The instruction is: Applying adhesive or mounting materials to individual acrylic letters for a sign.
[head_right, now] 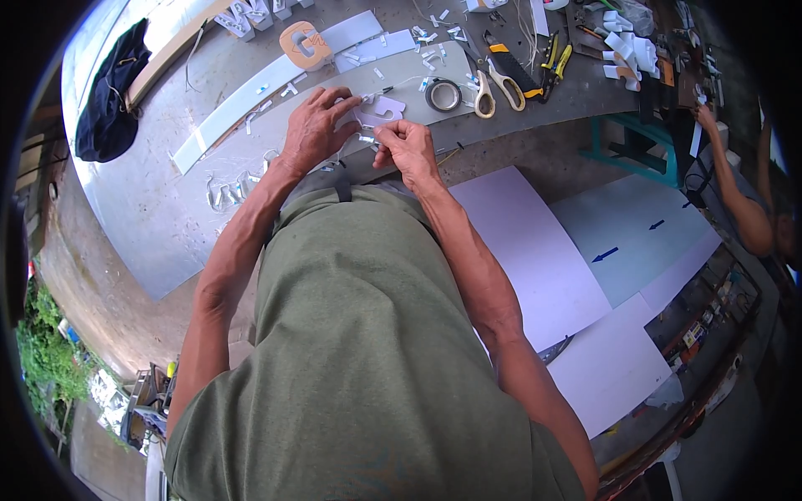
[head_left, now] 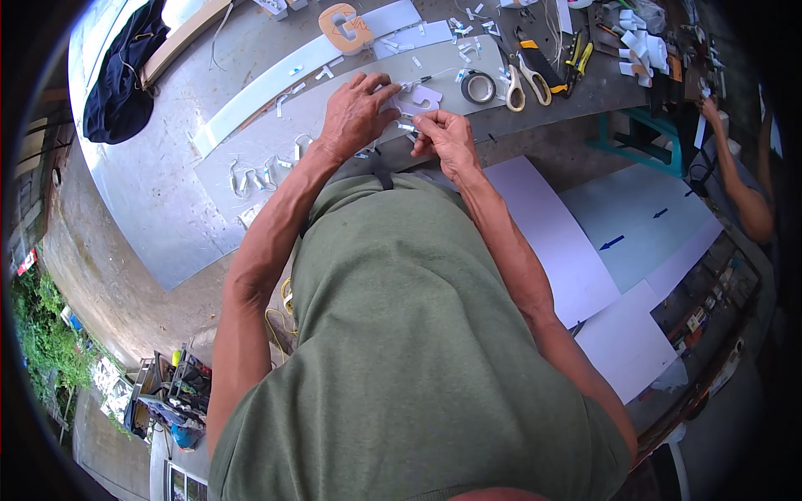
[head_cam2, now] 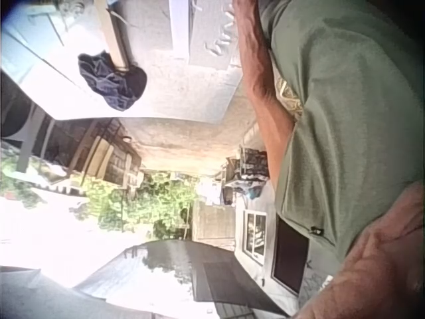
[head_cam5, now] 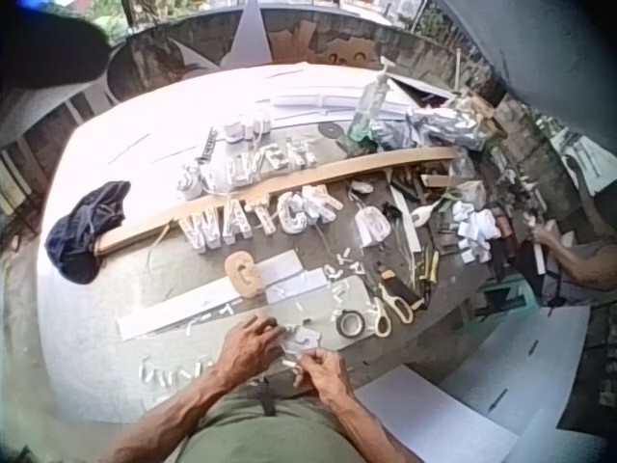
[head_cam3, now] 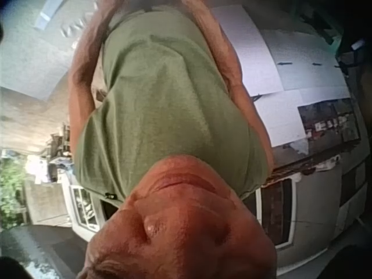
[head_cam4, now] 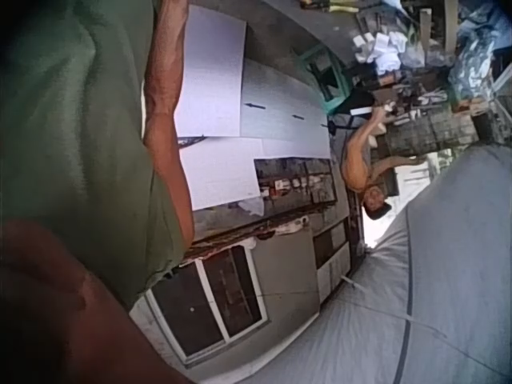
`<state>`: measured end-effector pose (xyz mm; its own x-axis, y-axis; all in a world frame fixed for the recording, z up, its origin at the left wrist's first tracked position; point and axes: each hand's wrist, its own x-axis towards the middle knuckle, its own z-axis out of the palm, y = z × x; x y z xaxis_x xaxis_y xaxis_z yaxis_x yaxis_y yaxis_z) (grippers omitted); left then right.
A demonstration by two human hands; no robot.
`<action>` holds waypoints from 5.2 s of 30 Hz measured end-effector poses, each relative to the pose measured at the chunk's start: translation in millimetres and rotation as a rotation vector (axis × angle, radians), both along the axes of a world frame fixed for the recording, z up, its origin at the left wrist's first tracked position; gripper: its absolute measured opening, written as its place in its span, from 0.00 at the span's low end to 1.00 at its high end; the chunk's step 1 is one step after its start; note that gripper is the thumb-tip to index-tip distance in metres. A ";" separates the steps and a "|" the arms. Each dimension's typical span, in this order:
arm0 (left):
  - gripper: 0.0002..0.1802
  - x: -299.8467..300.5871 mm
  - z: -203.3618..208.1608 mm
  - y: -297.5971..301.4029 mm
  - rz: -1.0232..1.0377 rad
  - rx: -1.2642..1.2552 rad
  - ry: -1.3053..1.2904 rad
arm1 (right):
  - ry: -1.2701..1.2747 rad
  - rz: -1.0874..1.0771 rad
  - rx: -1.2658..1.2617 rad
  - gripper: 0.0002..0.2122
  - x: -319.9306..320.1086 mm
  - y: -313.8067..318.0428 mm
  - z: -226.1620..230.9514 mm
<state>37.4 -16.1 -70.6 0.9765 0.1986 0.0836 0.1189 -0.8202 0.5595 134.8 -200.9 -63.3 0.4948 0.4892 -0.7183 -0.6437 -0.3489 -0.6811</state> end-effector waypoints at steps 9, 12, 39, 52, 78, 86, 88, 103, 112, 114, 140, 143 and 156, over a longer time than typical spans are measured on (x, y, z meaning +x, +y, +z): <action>0.23 -1.7 -8.3 -16.9 0.184 -0.064 -0.045 | -0.222 0.155 -0.144 0.10 11.5 11.7 2.3; 0.26 3.2 -7.6 -13.7 0.182 -0.081 -0.040 | -0.252 0.201 -0.167 0.10 19.8 13.6 -0.2; 0.33 12.4 16.0 -15.4 0.149 -0.124 0.057 | -0.657 0.378 -0.184 0.13 27.9 24.3 -15.8; 0.36 14.0 11.2 -5.8 0.090 -0.142 0.056 | -0.607 0.384 -0.145 0.12 31.0 20.1 -14.7; 0.34 -2.1 3.6 -11.5 0.128 -0.311 -0.103 | -0.732 0.428 -0.150 0.11 32.3 25.5 -21.2; 0.24 -8.1 -0.7 -3.1 0.216 -0.517 -0.084 | -0.415 0.342 -0.167 0.13 41.5 23.9 -1.2; 0.24 -7.6 2.9 -2.4 0.205 -0.536 -0.072 | -0.391 0.320 -0.137 0.13 38.8 24.8 -4.8; 0.10 -3.3 -3.9 8.6 0.042 -0.337 -0.041 | -0.564 0.409 -0.213 0.14 27.6 25.8 -6.8; 0.08 4.8 -3.1 12.0 0.064 -0.430 -0.070 | -0.458 0.317 -0.182 0.12 31.9 30.2 6.2; 0.07 5.6 -12.0 9.2 0.074 -0.494 -0.068 | -0.475 0.307 -0.110 0.12 32.1 24.7 -4.0; 0.07 -2.4 -22.4 14.4 0.232 -0.853 0.039 | -0.727 0.392 0.016 0.15 24.9 17.7 -13.9; 0.08 3.5 2.3 14.2 0.175 -0.704 0.056 | -0.849 0.403 -0.036 0.14 18.0 13.5 -13.0; 0.11 2.0 -17.3 17.5 0.164 -0.704 0.053 | -1.064 0.449 0.048 0.06 12.8 11.9 -11.8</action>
<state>39.4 1.4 -87.9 0.9287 0.3324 -0.1646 0.2510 -0.2365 0.9386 147.6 -189.0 -75.1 0.6132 0.7897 -0.0188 0.4387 -0.3602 -0.8233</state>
